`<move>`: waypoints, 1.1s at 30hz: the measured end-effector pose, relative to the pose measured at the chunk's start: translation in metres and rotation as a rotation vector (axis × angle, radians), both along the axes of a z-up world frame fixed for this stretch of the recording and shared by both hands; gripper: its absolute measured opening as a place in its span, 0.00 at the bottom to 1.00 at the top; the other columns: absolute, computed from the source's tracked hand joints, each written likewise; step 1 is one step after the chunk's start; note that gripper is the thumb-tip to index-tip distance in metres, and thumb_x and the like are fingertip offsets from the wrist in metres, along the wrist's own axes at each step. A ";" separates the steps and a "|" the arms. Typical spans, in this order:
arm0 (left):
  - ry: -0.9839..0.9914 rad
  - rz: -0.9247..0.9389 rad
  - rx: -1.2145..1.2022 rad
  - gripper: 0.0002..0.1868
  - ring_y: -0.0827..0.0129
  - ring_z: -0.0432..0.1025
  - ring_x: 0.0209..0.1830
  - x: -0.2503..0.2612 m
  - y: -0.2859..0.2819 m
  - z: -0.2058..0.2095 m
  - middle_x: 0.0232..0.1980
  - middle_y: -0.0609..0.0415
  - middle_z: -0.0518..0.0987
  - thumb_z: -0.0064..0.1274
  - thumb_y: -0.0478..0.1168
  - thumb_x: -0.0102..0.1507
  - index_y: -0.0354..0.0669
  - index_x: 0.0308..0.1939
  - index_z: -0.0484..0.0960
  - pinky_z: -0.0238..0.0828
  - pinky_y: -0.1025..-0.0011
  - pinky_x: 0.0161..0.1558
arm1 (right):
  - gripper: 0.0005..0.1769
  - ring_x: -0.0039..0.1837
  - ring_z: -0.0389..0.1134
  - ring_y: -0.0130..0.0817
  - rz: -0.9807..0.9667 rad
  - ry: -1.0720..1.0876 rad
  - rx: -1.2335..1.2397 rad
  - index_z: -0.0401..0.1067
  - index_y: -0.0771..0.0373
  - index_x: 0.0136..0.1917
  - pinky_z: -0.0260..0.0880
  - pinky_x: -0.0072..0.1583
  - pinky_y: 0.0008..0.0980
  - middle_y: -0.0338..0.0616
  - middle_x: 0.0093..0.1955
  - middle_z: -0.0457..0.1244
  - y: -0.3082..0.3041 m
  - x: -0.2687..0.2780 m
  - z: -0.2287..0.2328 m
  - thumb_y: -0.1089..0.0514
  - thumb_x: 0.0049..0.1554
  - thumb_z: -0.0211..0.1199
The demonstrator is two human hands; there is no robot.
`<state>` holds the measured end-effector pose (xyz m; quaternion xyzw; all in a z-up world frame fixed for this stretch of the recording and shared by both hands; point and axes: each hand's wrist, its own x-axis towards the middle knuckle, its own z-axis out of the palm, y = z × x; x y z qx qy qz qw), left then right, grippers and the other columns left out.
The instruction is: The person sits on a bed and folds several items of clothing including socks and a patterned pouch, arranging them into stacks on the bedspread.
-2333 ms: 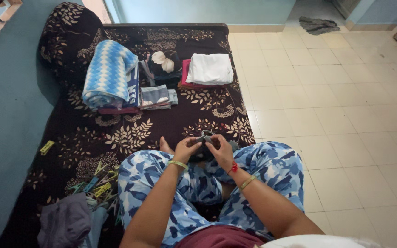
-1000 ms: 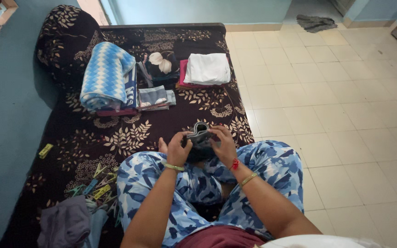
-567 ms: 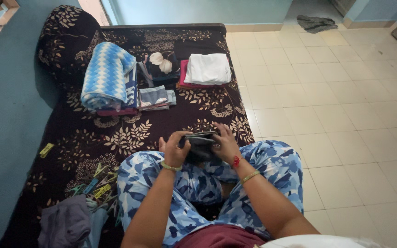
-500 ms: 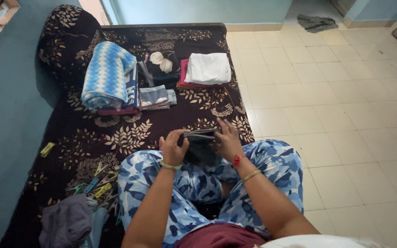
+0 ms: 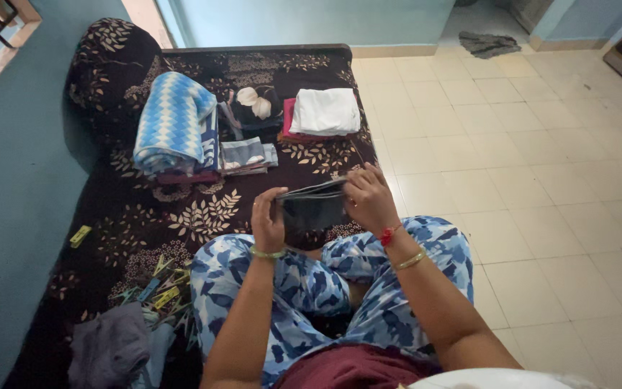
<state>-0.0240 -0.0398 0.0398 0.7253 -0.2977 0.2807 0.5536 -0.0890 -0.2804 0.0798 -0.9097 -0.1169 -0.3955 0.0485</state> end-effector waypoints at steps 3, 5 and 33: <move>-0.029 0.023 0.022 0.14 0.54 0.75 0.52 0.000 0.005 0.001 0.49 0.49 0.82 0.53 0.25 0.63 0.41 0.51 0.81 0.71 0.62 0.55 | 0.06 0.64 0.67 0.36 -0.004 0.017 0.026 0.76 0.57 0.42 0.56 0.76 0.45 0.38 0.53 0.69 0.004 0.000 0.000 0.62 0.48 0.68; -0.023 -0.009 0.023 0.15 0.54 0.75 0.52 -0.003 0.003 -0.002 0.50 0.48 0.82 0.52 0.24 0.62 0.40 0.52 0.80 0.71 0.62 0.54 | 0.07 0.62 0.68 0.37 -0.044 -0.005 0.046 0.77 0.58 0.43 0.58 0.75 0.45 0.39 0.51 0.69 0.005 -0.001 0.002 0.63 0.48 0.68; 0.280 -0.141 0.053 0.14 0.51 0.76 0.53 0.117 -0.037 -0.059 0.50 0.47 0.81 0.46 0.27 0.63 0.42 0.51 0.79 0.70 0.61 0.57 | 0.05 0.54 0.70 0.35 0.101 0.314 0.189 0.80 0.55 0.40 0.65 0.66 0.41 0.40 0.47 0.71 -0.051 0.076 -0.043 0.58 0.49 0.74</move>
